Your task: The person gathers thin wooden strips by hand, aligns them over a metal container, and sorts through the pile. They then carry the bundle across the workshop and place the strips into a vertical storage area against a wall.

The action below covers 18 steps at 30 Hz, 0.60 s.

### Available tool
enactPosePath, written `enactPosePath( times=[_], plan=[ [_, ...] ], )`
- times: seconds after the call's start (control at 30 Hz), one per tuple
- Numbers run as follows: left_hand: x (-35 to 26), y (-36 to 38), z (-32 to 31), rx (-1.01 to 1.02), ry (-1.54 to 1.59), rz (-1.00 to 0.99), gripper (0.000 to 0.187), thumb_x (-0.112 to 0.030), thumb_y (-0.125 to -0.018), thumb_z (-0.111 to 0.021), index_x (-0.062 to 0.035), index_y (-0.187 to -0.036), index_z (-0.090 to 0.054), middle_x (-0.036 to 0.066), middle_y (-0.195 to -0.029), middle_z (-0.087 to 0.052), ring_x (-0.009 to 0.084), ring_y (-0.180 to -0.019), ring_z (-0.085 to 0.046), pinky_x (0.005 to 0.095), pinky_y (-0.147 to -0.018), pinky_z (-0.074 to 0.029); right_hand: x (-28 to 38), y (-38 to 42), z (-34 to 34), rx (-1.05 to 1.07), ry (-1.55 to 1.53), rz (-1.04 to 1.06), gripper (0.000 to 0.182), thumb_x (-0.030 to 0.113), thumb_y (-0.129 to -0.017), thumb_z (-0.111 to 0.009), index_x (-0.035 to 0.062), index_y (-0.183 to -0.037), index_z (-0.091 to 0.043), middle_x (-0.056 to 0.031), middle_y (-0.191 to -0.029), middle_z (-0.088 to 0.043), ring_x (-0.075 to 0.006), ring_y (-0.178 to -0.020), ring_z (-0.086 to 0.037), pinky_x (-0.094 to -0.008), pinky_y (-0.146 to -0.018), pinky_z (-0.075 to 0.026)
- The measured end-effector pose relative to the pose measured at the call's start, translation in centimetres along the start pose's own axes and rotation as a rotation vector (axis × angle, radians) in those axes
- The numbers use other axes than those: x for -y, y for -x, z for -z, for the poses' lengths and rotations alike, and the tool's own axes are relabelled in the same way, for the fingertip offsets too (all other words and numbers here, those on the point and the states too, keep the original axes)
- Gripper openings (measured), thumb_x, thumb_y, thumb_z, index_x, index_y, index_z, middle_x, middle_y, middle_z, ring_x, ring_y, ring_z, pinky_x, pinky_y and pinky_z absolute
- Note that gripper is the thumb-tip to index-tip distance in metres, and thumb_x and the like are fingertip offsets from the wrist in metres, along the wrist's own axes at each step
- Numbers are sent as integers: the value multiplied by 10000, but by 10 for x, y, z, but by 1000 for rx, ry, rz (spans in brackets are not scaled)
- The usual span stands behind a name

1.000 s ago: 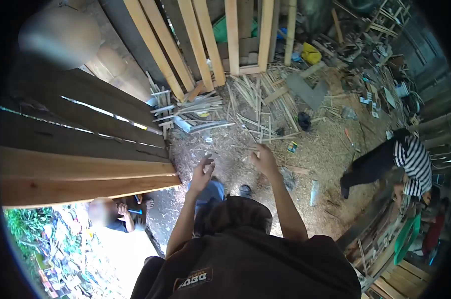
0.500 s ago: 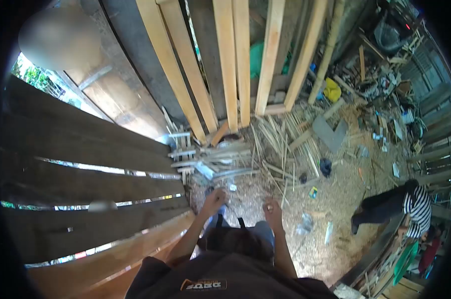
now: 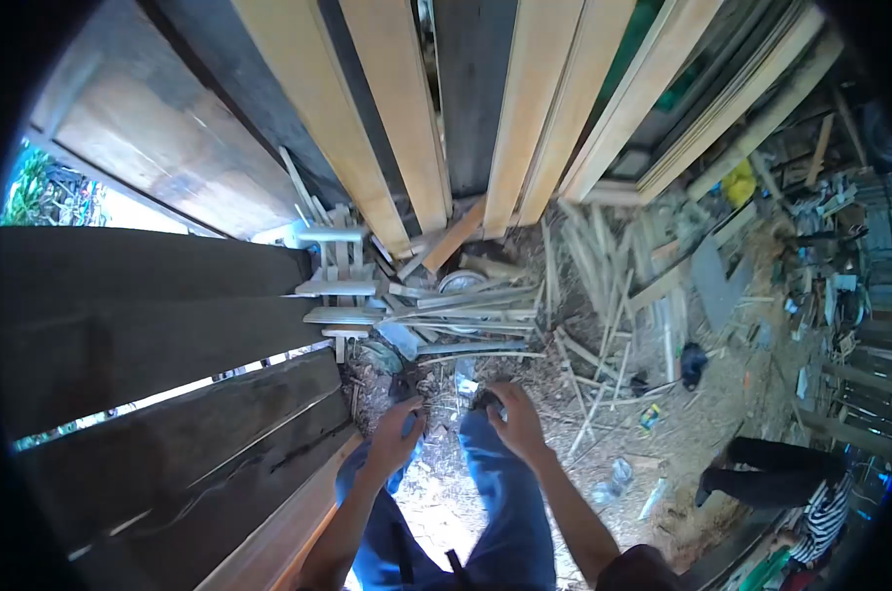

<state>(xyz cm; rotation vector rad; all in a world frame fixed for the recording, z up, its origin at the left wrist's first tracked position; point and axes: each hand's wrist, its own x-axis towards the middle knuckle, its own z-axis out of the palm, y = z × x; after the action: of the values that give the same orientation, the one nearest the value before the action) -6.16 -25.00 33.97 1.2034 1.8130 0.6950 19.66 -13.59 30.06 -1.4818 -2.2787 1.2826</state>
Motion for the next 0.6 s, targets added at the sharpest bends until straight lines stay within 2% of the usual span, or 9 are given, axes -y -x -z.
enactPosePath(
  times=[0.1,0.13,0.2,0.27,0.33,0.37,0.47,0.53,0.6],
  plan=[
    [53,-58,-35,123,-123,-12,478,-200,-953,-721,-56,-1388,-584,191,-1391,-596,384,-1354,-516,482,-1134,-409,-50,-63,-36,57,119,48,543,177,-894,-729,106,-1414,-591,-168,-1430,-572,-372,-1352,-517,-499,-1094,-456],
    [73,-80,-46,138,-129,-12,478,-200,-953,-721,-56,-1388,-584,191,-1391,-596,384,-1354,-516,482,-1134,-409,-65,-82,-51,53,110,34,543,177,-894,-729,106,-1414,-591,-168,-1430,-572,-372,-1352,-517,-499,-1094,-456],
    [105,-118,-77,84,-228,-197,538,-207,-949,-724,-72,-1441,-551,193,-1444,-553,382,-1397,-472,496,-1159,-378,-94,-115,-75,18,253,112,629,187,-890,-739,127,-1483,-540,-155,-1522,-487,-361,-1444,-432,-518,-1126,-425],
    [137,-152,-94,99,-252,-232,602,-204,-945,-724,-93,-1498,-513,191,-1485,-517,385,-1427,-444,513,-1192,-343,-117,-143,-95,36,268,108,696,207,-894,-749,136,-1535,-489,-159,-1578,-433,-375,-1497,-372,-540,-1174,-379],
    [154,-188,-106,133,-362,-352,664,-217,-939,-731,-106,-1540,-473,198,-1550,-450,389,-1479,-387,519,-1223,-312,-144,-169,-109,-36,330,258,715,214,-902,-748,141,-1556,-469,-156,-1625,-388,-385,-1534,-316,-555,-1218,-323],
    [156,-202,-108,168,-441,-359,719,-229,-931,-739,-118,-1573,-435,209,-1611,-369,397,-1525,-319,536,-1244,-282,-155,-179,-114,-35,331,259,734,220,-895,-756,142,-1564,-465,-151,-1659,-355,-386,-1556,-285,-567,-1250,-266],
    [179,-249,-112,146,-461,-434,757,-248,-922,-747,-131,-1589,-410,217,-1640,-332,403,-1550,-269,555,-1247,-272,-186,-201,-125,-131,396,307,764,226,-884,-765,145,-1576,-452,-147,-1678,-336,-386,-1564,-273,-581,-1258,-240],
    [190,-264,-118,84,-496,-430,805,-254,-899,-778,-111,-1595,-399,201,-1627,-366,410,-1542,-290,557,-1253,-249,-191,-207,-126,-188,358,327,803,257,-868,-783,147,-1586,-440,-141,-1681,-340,-371,-1567,-278,-587,-1268,-217],
    [193,-277,-126,68,-715,-441,865,-272,-877,-791,-85,-1609,-369,216,-1623,-368,423,-1542,-287,549,-1270,-212,-189,-217,-118,-153,449,386,822,290,-856,-796,150,-1584,-441,-122,-1674,-360,-354,-1568,-288,-573,-1278,-208]
  ],
)
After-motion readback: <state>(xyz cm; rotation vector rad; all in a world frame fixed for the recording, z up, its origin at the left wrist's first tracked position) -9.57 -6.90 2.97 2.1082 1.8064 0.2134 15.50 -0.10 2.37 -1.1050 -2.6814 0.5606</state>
